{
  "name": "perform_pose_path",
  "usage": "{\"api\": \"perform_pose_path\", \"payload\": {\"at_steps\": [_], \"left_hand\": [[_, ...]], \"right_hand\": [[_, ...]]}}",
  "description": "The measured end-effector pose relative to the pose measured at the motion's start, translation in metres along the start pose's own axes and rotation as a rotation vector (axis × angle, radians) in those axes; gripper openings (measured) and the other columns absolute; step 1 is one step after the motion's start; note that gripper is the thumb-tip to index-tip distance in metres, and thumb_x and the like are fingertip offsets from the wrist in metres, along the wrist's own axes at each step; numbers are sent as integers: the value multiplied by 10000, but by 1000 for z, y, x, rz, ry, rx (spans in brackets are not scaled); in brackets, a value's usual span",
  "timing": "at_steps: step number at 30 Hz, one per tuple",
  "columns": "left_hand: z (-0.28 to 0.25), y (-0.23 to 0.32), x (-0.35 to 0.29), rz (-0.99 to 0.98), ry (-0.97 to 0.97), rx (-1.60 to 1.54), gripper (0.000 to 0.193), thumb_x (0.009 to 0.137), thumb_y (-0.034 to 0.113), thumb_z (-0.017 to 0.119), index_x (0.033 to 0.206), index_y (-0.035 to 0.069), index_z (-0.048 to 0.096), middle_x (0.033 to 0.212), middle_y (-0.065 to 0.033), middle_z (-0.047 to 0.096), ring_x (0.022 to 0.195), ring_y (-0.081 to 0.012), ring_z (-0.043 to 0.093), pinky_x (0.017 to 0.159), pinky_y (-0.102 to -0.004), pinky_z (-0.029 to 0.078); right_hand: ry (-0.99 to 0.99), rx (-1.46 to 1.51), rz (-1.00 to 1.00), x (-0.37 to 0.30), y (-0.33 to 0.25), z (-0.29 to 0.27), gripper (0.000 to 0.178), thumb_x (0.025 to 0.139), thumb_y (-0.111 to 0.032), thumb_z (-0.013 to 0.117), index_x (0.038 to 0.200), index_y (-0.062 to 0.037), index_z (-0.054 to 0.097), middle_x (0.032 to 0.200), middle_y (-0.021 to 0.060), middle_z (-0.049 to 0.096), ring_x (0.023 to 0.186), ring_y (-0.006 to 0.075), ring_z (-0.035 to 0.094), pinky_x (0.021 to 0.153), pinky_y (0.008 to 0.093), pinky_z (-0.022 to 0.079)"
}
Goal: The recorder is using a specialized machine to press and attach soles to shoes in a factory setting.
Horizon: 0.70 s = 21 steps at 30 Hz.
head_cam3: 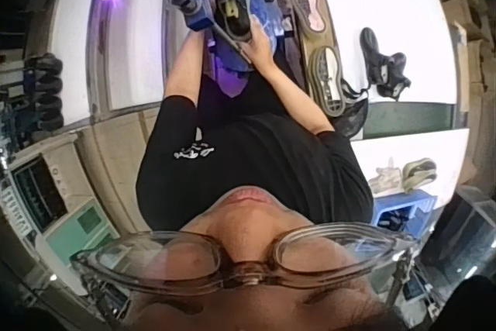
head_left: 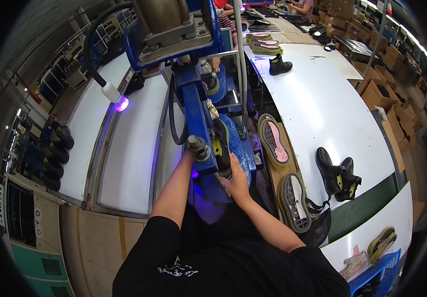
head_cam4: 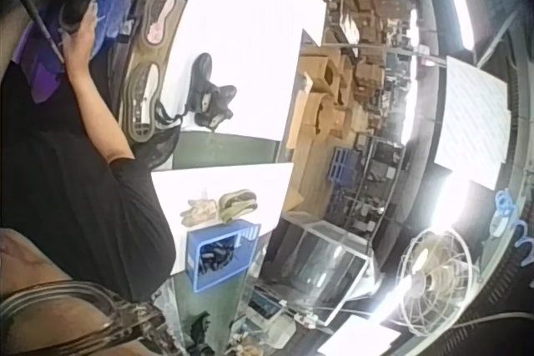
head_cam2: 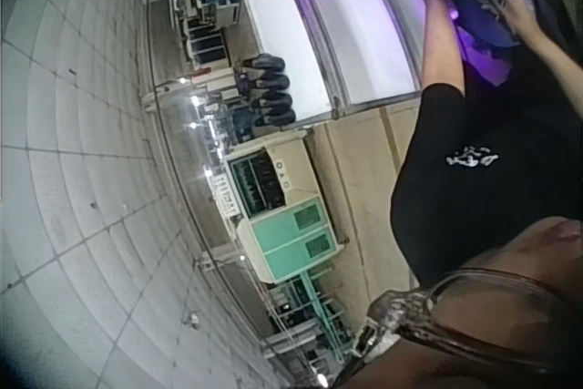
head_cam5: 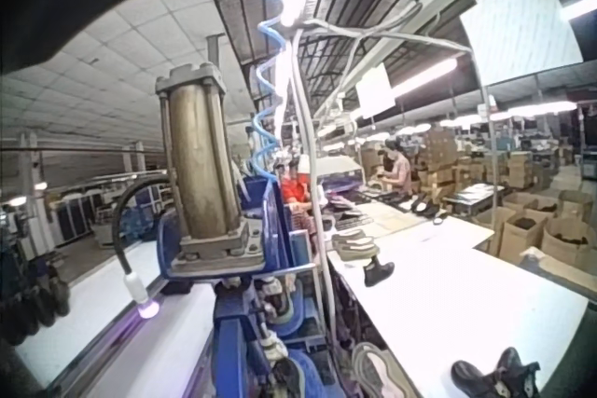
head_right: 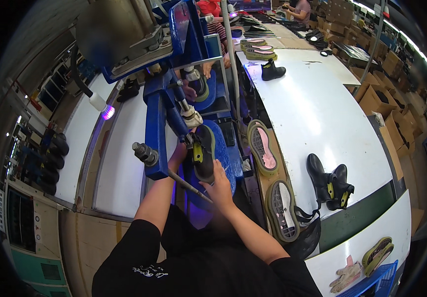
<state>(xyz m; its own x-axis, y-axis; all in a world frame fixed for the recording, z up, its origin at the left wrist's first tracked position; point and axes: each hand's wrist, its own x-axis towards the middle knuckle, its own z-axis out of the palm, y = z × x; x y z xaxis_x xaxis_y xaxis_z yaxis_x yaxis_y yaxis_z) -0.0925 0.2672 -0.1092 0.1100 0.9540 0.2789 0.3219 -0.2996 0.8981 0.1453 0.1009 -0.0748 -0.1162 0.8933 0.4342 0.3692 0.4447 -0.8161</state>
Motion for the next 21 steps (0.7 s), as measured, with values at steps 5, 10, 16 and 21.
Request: {"api": "perform_pose_path", "payload": {"at_steps": [5,10,16,21], "left_hand": [[-38,-59,-20,193,158,293,414,1090,206,444,1420,21,614,1345,-189,668,1222,-328,632,1052,-430,465],[30,18,-11,-267,162,142,418,1118,260,436,1428,59,632,1428,-106,636,1344,-223,558,1170,-364,365],[-13,-49,-22,-119,254,-56,425,1117,234,405,1419,75,657,1475,-116,621,1388,-223,542,1199,-356,343],[26,40,-18,-152,230,-92,430,1110,211,394,1418,73,661,1485,-116,617,1384,-228,549,1191,-352,359]], "right_hand": [[-43,45,-57,9,-13,6,944,733,-149,926,1524,11,436,1548,296,481,1432,431,489,1169,443,441],[-118,-68,39,1,40,-23,985,697,-228,956,1511,4,452,1471,289,564,1361,449,553,1188,479,424],[-200,0,-6,11,7,-13,919,745,-181,913,1518,-5,448,1486,289,550,1345,468,554,1204,491,400],[-131,30,41,6,34,-21,925,740,-127,902,1535,-22,440,1519,279,525,1387,452,525,1209,474,393]]}}
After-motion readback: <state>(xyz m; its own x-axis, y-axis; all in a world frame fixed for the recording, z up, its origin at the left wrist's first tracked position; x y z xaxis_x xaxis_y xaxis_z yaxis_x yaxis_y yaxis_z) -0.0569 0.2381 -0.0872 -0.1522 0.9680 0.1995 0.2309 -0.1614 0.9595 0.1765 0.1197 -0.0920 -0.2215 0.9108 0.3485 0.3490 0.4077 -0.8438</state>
